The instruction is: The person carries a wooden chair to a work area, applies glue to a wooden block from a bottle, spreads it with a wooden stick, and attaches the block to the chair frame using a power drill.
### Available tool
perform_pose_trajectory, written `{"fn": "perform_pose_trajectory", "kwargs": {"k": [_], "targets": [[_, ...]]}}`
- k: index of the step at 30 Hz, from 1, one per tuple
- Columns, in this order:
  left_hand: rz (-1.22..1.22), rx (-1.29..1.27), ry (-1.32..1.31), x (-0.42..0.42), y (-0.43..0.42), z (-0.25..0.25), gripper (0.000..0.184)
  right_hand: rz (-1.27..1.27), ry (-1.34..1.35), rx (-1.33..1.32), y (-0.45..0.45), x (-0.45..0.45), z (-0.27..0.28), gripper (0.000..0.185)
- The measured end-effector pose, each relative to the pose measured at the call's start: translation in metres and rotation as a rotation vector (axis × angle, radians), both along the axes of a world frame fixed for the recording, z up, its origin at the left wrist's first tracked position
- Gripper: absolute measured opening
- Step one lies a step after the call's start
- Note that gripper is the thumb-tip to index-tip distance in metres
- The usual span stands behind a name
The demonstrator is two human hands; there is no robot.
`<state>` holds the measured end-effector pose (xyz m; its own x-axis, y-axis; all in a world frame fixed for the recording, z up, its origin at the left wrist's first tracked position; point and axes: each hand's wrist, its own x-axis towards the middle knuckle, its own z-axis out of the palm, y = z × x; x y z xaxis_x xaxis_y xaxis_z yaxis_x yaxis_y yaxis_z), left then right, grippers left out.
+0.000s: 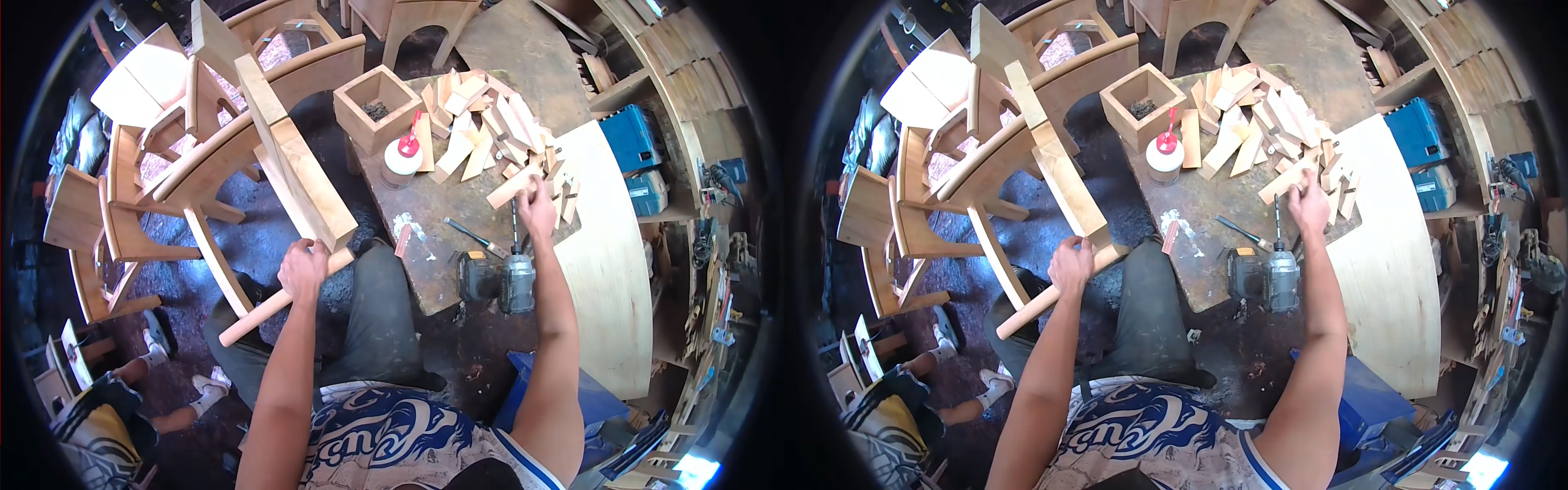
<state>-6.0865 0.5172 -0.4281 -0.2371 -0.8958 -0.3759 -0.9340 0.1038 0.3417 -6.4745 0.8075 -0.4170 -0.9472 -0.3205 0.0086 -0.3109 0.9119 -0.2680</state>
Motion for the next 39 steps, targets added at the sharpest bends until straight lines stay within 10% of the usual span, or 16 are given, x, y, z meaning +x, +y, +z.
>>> {"fn": "perform_pose_trajectory", "kwargs": {"k": [13, 25, 32, 39], "targets": [[0.019, -0.013, 0.026, 0.002, 0.001, 0.002, 0.040, 0.050, 0.126, -0.026, -0.001, -0.004, -0.041, 0.023], [0.001, -0.015, 0.025, 0.003, 0.001, 0.003, 0.039, -0.115, 0.255, 0.073, 0.018, -0.078, 0.058, 0.035], [0.018, 0.015, 0.019, 0.002, -0.001, 0.004, 0.040, 0.203, 0.169, -0.312, -0.041, -0.031, 0.097, 0.027], [0.001, 0.021, 0.007, 0.003, -0.001, 0.003, 0.041, 0.597, -0.089, 0.099, -0.143, 0.029, 0.110, 0.031]]}}
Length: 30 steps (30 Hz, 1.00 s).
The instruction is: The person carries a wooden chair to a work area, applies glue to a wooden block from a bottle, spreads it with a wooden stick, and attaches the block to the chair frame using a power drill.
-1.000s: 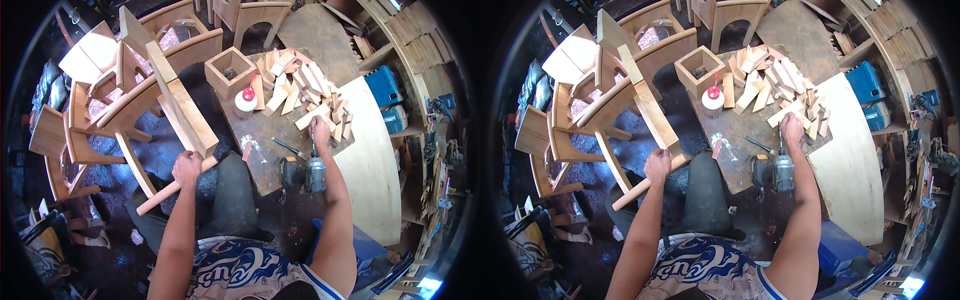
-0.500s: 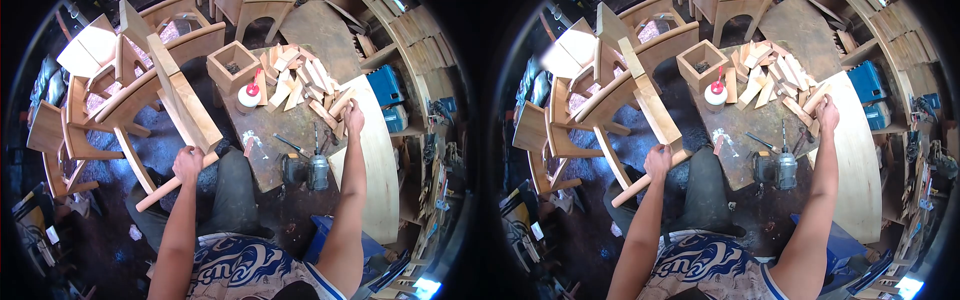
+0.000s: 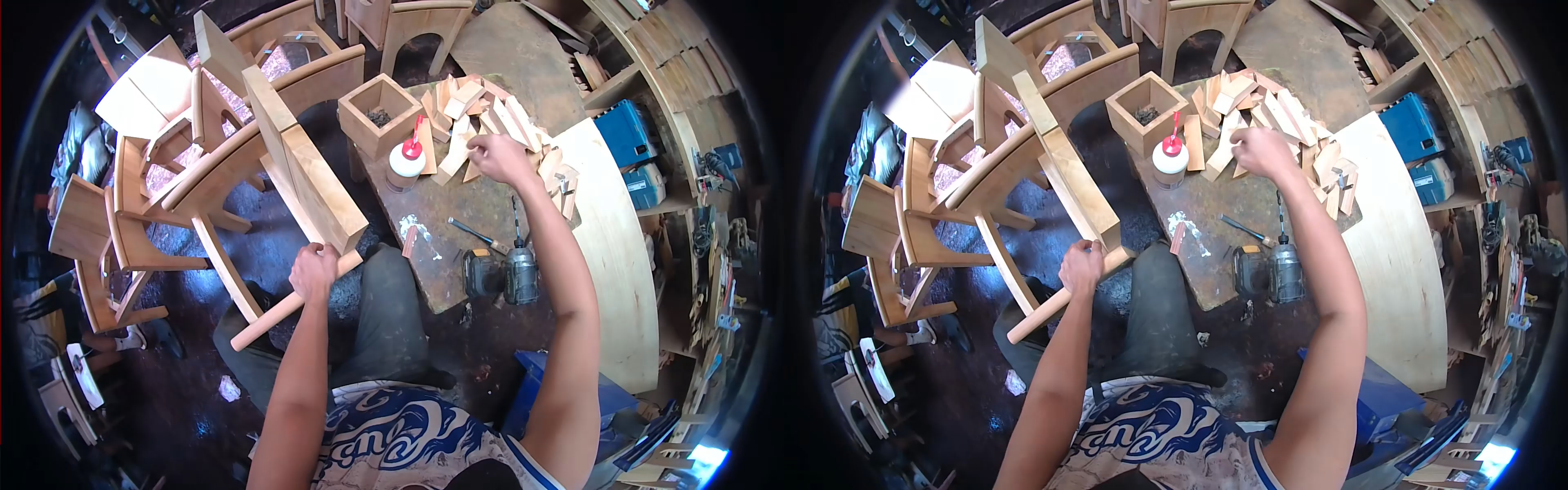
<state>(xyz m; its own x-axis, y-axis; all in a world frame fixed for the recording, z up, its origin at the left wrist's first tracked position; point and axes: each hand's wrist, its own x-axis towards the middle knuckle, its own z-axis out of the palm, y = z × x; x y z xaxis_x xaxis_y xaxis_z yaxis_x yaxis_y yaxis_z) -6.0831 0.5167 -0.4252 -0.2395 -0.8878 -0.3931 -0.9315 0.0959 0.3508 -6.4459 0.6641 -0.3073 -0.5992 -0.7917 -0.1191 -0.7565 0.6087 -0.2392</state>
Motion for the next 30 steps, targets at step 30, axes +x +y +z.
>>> {"fn": "perform_pose_trajectory", "kwargs": {"k": [30], "targets": [[0.010, -0.044, 0.076, 0.007, -0.002, -0.009, 0.037, -0.586, -0.448, 0.321, 0.082, -0.170, 0.004, 0.023]]}}
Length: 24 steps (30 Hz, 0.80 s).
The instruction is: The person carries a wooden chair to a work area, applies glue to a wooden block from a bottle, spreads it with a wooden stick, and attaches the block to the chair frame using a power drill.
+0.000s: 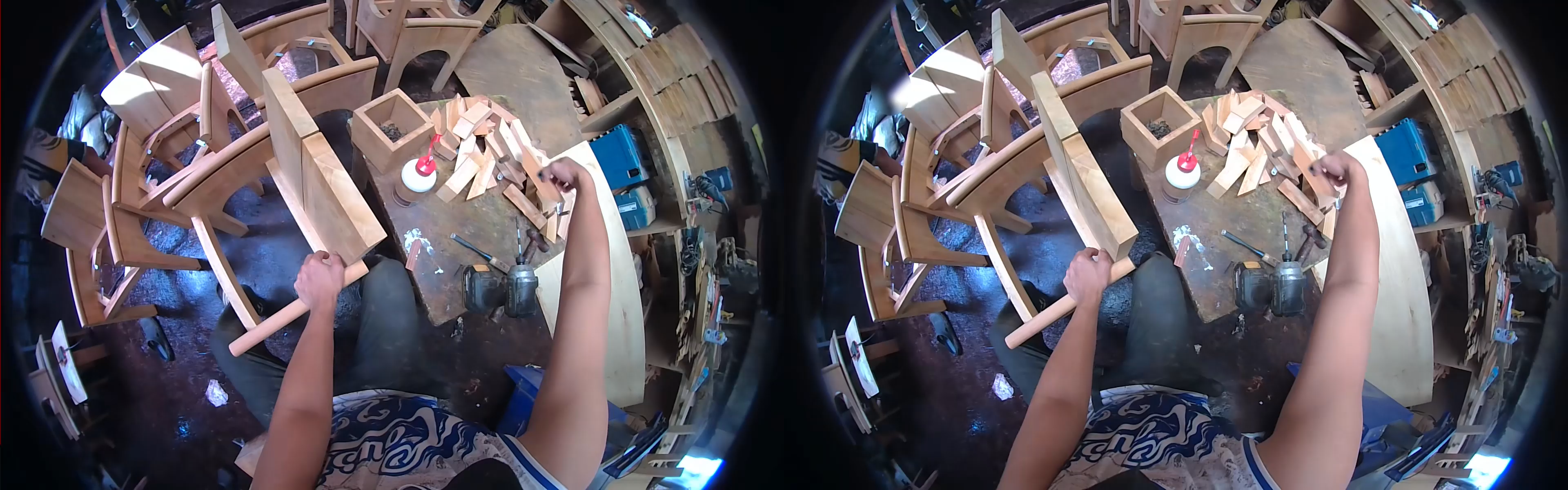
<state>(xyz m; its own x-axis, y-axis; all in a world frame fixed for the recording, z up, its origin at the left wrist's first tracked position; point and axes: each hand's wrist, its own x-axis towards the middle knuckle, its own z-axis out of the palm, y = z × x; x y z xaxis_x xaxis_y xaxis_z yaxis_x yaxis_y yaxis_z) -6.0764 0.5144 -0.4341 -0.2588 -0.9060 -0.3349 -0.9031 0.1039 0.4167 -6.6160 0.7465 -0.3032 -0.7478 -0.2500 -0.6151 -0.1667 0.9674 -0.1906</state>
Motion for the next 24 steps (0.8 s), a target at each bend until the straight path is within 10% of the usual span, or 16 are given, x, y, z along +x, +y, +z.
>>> {"fn": "perform_pose_trajectory", "kwargs": {"k": [16, 24], "targets": [[0.000, 0.010, -0.054, -0.007, 0.002, 0.013, 0.040, -0.382, 0.778, -0.188, 0.055, 0.016, -0.056, 0.032], [0.000, 0.015, -0.064, -0.008, 0.002, 0.016, 0.041, 0.871, 0.784, -0.134, -0.088, 0.131, -0.062, 0.049]]}}
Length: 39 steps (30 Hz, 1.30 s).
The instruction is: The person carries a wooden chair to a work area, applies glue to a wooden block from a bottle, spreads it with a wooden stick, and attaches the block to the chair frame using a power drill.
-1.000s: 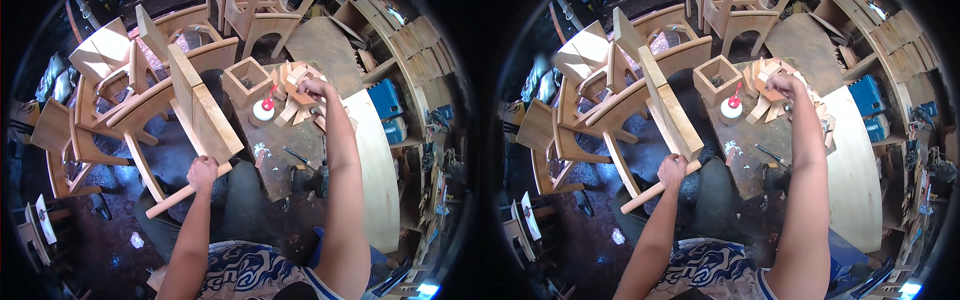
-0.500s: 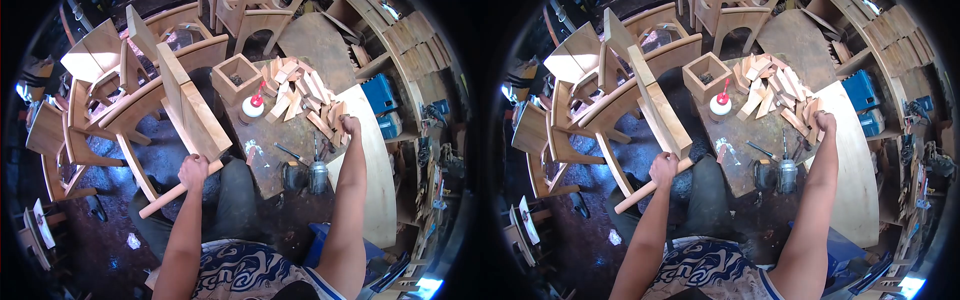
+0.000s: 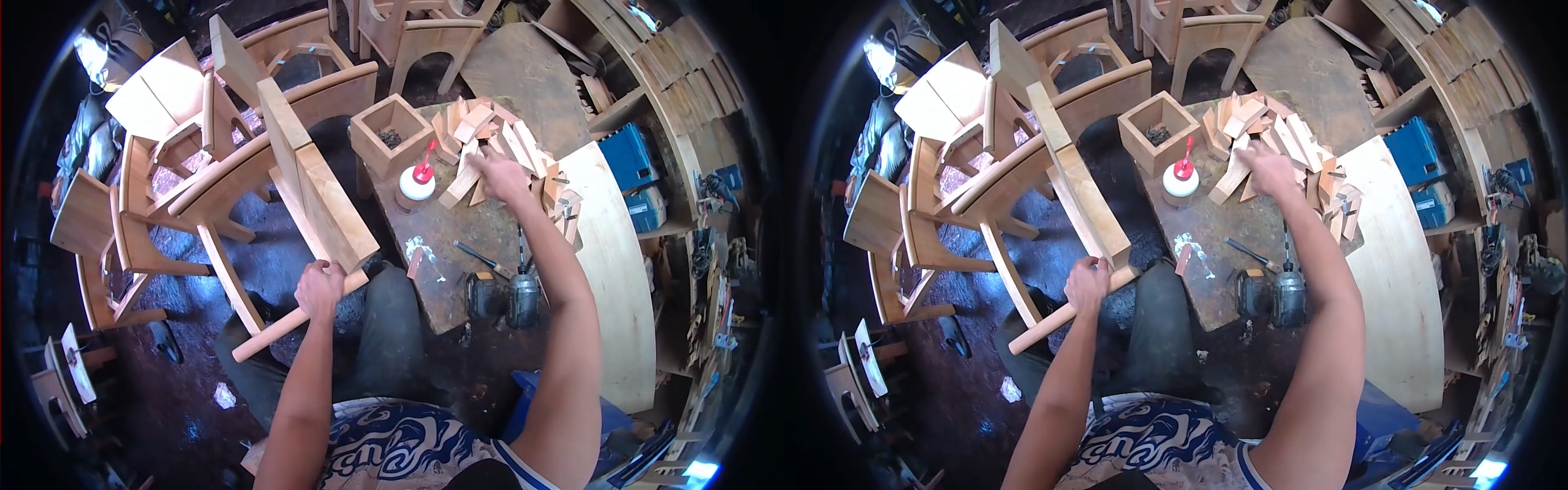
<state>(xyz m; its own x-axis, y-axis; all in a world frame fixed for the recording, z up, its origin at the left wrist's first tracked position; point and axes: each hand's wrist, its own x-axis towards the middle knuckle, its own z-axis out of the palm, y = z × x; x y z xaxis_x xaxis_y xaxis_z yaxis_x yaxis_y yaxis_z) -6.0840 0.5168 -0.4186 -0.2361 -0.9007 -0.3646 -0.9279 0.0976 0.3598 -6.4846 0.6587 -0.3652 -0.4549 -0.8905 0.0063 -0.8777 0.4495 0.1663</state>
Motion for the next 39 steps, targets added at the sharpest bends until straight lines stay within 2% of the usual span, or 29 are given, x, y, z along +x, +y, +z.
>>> {"fn": "perform_pose_trajectory", "kwargs": {"k": [1, 2, 4, 9, 15, 17, 19, 20, 22, 23, 25, 27, 29, 31, 33, 35, 39], "targets": [[-0.013, -0.006, 0.004, -0.001, 0.000, 0.000, 0.041, 0.153, 0.101, 0.090, -0.004, -0.003, -0.018, 0.048], [-0.010, -0.015, 0.019, 0.000, 0.001, -0.002, 0.041, 0.137, 0.104, 0.087, -0.007, -0.012, -0.026, 0.048], [-0.013, -0.028, 0.023, 0.002, 0.000, -0.007, 0.041, 0.156, 0.144, 0.273, -0.015, -0.025, -0.035, 0.045], [-0.007, -0.010, 0.013, -0.001, -0.002, -0.005, 0.040, 0.125, 0.015, 0.080, 0.011, -0.027, 0.006, 0.036], [-0.022, -0.028, 0.019, 0.003, 0.000, -0.008, 0.040, -0.871, -0.246, -0.723, 0.102, -0.066, 0.013, 0.053], [-0.028, -0.034, 0.015, 0.003, -0.001, -0.010, 0.040, -1.167, -0.115, -0.777, 0.142, -0.084, 0.002, 0.062], [-0.031, -0.024, 0.015, 0.003, 0.000, -0.009, 0.040, -1.337, -0.179, -0.658, 0.201, -0.126, -0.032, 0.069], [-0.031, -0.018, 0.014, 0.003, -0.001, -0.008, 0.040, -1.336, -0.178, -0.659, 0.209, -0.123, -0.032, 0.069], [-0.025, 0.000, 0.009, 0.002, -0.002, -0.005, 0.040, -1.370, -0.489, -0.726, 0.223, -0.109, -0.034, 0.062], [-0.024, 0.020, 0.001, 0.002, -0.002, -0.004, 0.040, -1.368, -0.491, -0.725, 0.221, -0.106, -0.031, 0.062], [-0.025, 0.007, 0.009, 0.002, -0.002, -0.007, 0.040, -1.305, -0.104, -0.506, 0.210, -0.094, -0.016, 0.051], [-0.031, -0.001, 0.013, 0.005, -0.001, -0.009, 0.040, -1.306, -0.030, -0.513, 0.183, -0.079, -0.006, 0.046], [-0.024, -0.004, 0.007, 0.003, -0.002, -0.008, 0.040, -0.951, 0.093, -0.559, 0.156, -0.084, -0.006, 0.040], [-0.018, -0.016, 0.015, 0.003, -0.002, -0.012, 0.041, -0.656, 0.014, -0.524, 0.111, -0.070, -0.011, 0.036], [-0.019, -0.026, 0.014, 0.004, -0.002, -0.011, 0.041, -0.376, -0.188, -0.412, 0.068, -0.037, -0.011, 0.032], [-0.012, 0.000, 0.006, 0.001, -0.001, -0.004, 0.040, -0.138, -0.134, -0.093, 0.032, -0.020, -0.012, 0.032], [0.001, -0.014, -0.002, 0.000, -0.002, -0.004, 0.040, -0.076, -0.234, 0.064, -0.020, -0.022, -0.027, 0.034]]}}
